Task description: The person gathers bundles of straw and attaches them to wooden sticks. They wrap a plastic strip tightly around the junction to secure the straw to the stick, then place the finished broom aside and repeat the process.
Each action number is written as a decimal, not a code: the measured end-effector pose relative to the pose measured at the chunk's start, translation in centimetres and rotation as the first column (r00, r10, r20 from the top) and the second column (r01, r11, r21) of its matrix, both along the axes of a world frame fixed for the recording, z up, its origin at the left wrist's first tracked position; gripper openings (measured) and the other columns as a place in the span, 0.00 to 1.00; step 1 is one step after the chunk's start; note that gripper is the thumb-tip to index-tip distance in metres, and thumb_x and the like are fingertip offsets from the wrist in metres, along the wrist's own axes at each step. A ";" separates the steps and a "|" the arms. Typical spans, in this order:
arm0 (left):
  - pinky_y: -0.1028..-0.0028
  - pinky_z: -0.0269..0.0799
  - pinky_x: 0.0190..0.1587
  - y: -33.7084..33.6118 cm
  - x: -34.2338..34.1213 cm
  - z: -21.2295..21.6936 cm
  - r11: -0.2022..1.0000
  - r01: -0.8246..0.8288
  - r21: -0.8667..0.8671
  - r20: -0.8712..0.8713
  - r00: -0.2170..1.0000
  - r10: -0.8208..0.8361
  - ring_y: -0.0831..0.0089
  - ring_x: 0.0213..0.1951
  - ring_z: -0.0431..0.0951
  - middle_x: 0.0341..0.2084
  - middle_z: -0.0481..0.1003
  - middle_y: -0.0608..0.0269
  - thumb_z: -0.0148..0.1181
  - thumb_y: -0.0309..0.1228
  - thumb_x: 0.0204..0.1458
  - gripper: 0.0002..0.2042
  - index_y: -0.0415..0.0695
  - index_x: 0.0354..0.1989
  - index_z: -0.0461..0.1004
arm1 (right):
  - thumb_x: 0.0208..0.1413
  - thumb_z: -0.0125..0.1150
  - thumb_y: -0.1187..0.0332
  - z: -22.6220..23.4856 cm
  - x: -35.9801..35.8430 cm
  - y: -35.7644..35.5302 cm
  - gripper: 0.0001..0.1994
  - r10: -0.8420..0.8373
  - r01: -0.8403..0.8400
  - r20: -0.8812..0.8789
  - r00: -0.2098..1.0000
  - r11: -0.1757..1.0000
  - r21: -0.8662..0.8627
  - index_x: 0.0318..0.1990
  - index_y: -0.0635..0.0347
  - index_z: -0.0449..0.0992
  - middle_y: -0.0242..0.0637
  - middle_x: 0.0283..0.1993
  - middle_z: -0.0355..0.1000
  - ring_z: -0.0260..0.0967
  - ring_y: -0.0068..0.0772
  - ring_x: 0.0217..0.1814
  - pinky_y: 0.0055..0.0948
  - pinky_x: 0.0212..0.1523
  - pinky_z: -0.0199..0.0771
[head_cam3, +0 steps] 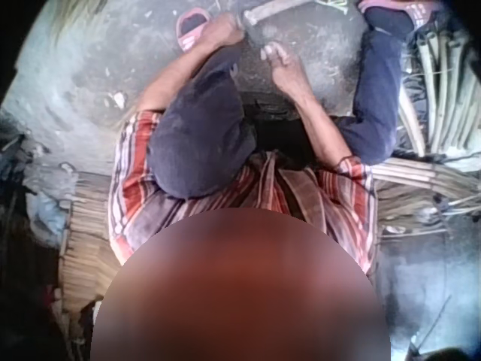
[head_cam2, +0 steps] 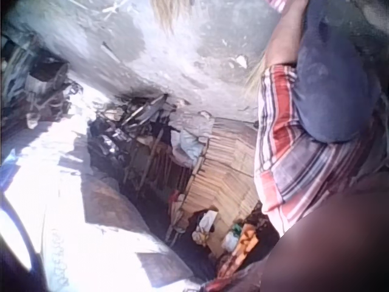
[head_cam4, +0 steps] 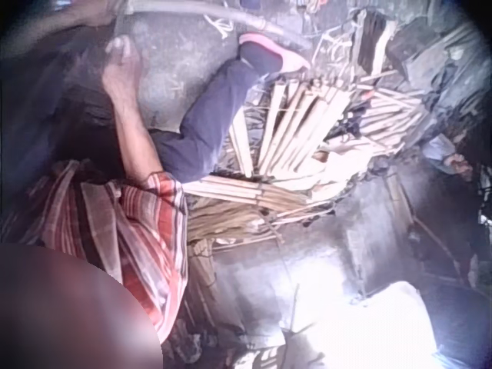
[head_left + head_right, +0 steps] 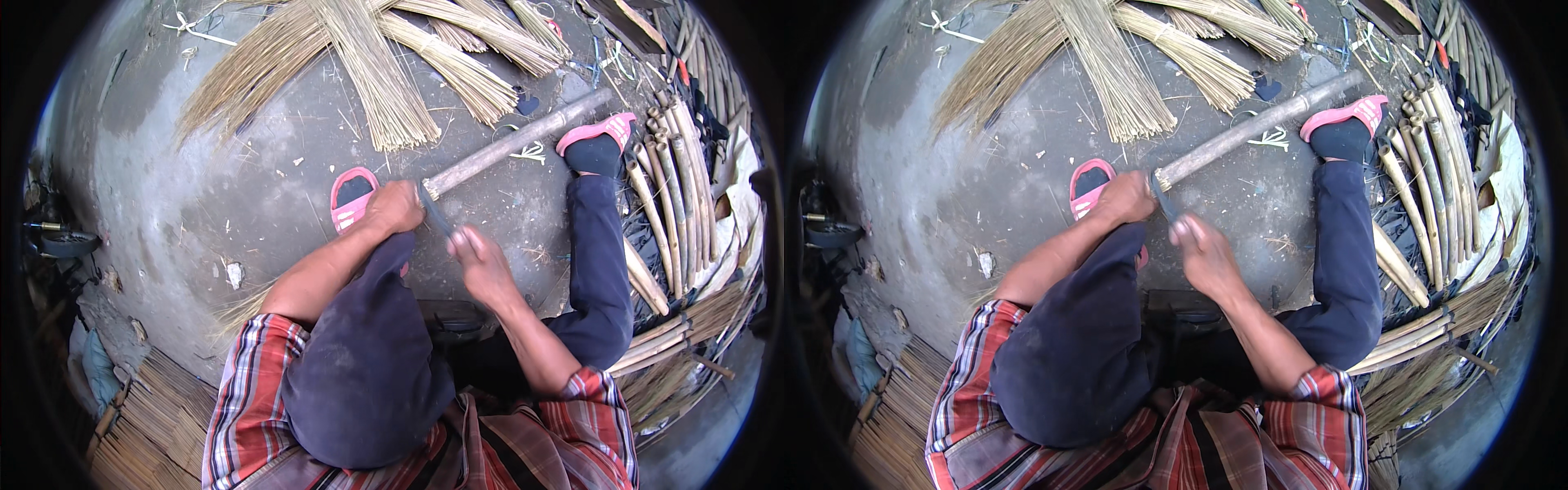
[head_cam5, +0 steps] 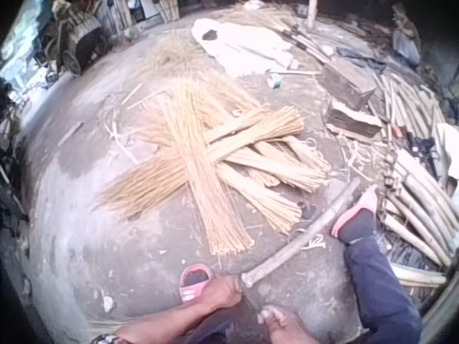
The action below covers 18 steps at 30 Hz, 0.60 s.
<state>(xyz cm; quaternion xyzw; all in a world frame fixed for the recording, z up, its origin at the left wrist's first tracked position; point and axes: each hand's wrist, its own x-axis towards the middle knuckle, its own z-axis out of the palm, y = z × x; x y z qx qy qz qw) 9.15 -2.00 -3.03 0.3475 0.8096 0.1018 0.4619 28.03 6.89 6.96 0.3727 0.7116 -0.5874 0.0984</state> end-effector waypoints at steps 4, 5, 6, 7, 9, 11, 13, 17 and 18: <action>0.55 0.80 0.46 0.5 -1.2 2.1 0.993 -0.107 0.050 0.155 0.983 0.098 0.47 0.39 0.87 0.33 0.84 0.38 0.71 0.35 0.47 0.18 0.35 0.43 0.83 | 0.76 0.47 0.59 -0.4 5.7 -0.9 0.16 -0.005 0.015 0.147 0.989 0.998 -0.061 0.39 0.58 0.73 0.45 0.27 0.70 0.70 0.46 0.32 0.43 0.40 0.70; 0.56 0.80 0.46 0.7 -1.4 3.1 0.994 -0.108 0.012 0.208 0.973 0.103 0.49 0.39 0.87 0.34 0.84 0.39 0.71 0.35 0.47 0.19 0.34 0.45 0.82 | 0.76 0.48 0.58 -1.0 6.6 -1.0 0.16 0.002 0.014 0.206 0.978 0.997 -0.073 0.39 0.58 0.73 0.46 0.27 0.70 0.71 0.49 0.33 0.43 0.41 0.70; 0.57 0.80 0.46 1.0 -1.7 4.0 0.993 -0.112 -0.025 0.259 0.959 0.114 0.51 0.39 0.87 0.34 0.84 0.40 0.71 0.35 0.48 0.20 0.34 0.46 0.82 | 0.76 0.48 0.58 -1.9 6.9 -0.9 0.15 0.024 -0.020 0.211 0.977 1.000 -0.024 0.39 0.58 0.73 0.46 0.28 0.71 0.72 0.51 0.33 0.44 0.41 0.71; 0.61 0.79 0.40 0.7 -1.4 5.3 0.978 -0.198 0.073 0.373 0.914 0.157 0.62 0.32 0.84 0.29 0.83 0.47 0.73 0.35 0.47 0.20 0.34 0.45 0.82 | 0.76 0.48 0.58 -3.0 6.8 -0.4 0.15 0.055 -0.058 0.256 0.965 0.998 0.005 0.39 0.57 0.73 0.47 0.28 0.71 0.72 0.53 0.34 0.45 0.41 0.71; 0.68 0.77 0.38 0.9 -1.2 7.3 0.990 -0.103 0.101 0.460 0.887 0.045 0.72 0.31 0.80 0.29 0.82 0.59 0.71 0.32 0.48 0.17 0.36 0.45 0.81 | 0.75 0.48 0.58 -4.9 5.6 0.6 0.15 0.084 -0.103 0.332 0.940 0.994 0.041 0.39 0.57 0.73 0.48 0.31 0.73 0.74 0.58 0.38 0.49 0.40 0.71; 0.72 0.74 0.33 0.9 -0.7 8.6 0.987 -0.020 0.158 0.599 0.797 -0.079 0.77 0.28 0.77 0.26 0.79 0.66 0.73 0.32 0.50 0.16 0.36 0.43 0.81 | 0.73 0.52 0.58 -6.4 3.4 1.5 0.13 0.062 -0.099 0.187 0.980 0.976 0.194 0.39 0.57 0.73 0.48 0.33 0.74 0.74 0.57 0.38 0.49 0.39 0.71; 0.73 0.72 0.30 0.9 -0.7 9.2 0.999 0.018 0.043 0.846 0.531 -0.046 0.78 0.25 0.76 0.24 0.77 0.67 0.74 0.34 0.52 0.15 0.37 0.40 0.80 | 0.68 0.58 0.62 -7.4 0.8 2.9 0.08 0.126 -0.116 -0.013 0.992 0.948 0.297 0.39 0.55 0.74 0.45 0.36 0.75 0.75 0.56 0.40 0.49 0.40 0.72; 0.76 0.67 0.25 0.7 -1.2 8.1 0.999 -0.040 0.007 0.947 0.321 0.006 0.80 0.21 0.73 0.21 0.73 0.69 0.73 0.40 0.58 0.15 0.39 0.39 0.79 | 0.62 0.63 0.68 -6.7 -2.6 5.0 0.06 0.360 -0.181 -0.309 0.880 0.857 0.483 0.42 0.58 0.77 0.41 0.42 0.79 0.78 0.54 0.48 0.47 0.47 0.75; 0.77 0.67 0.25 0.5 -1.3 7.5 0.996 -0.044 0.074 0.911 0.409 -0.050 0.81 0.21 0.73 0.20 0.73 0.69 0.73 0.40 0.59 0.15 0.39 0.40 0.79 | 0.63 0.63 0.68 -6.0 -3.0 5.2 0.08 0.391 -0.185 -0.263 0.882 0.801 0.570 0.46 0.58 0.77 0.43 0.44 0.80 0.78 0.54 0.50 0.47 0.47 0.76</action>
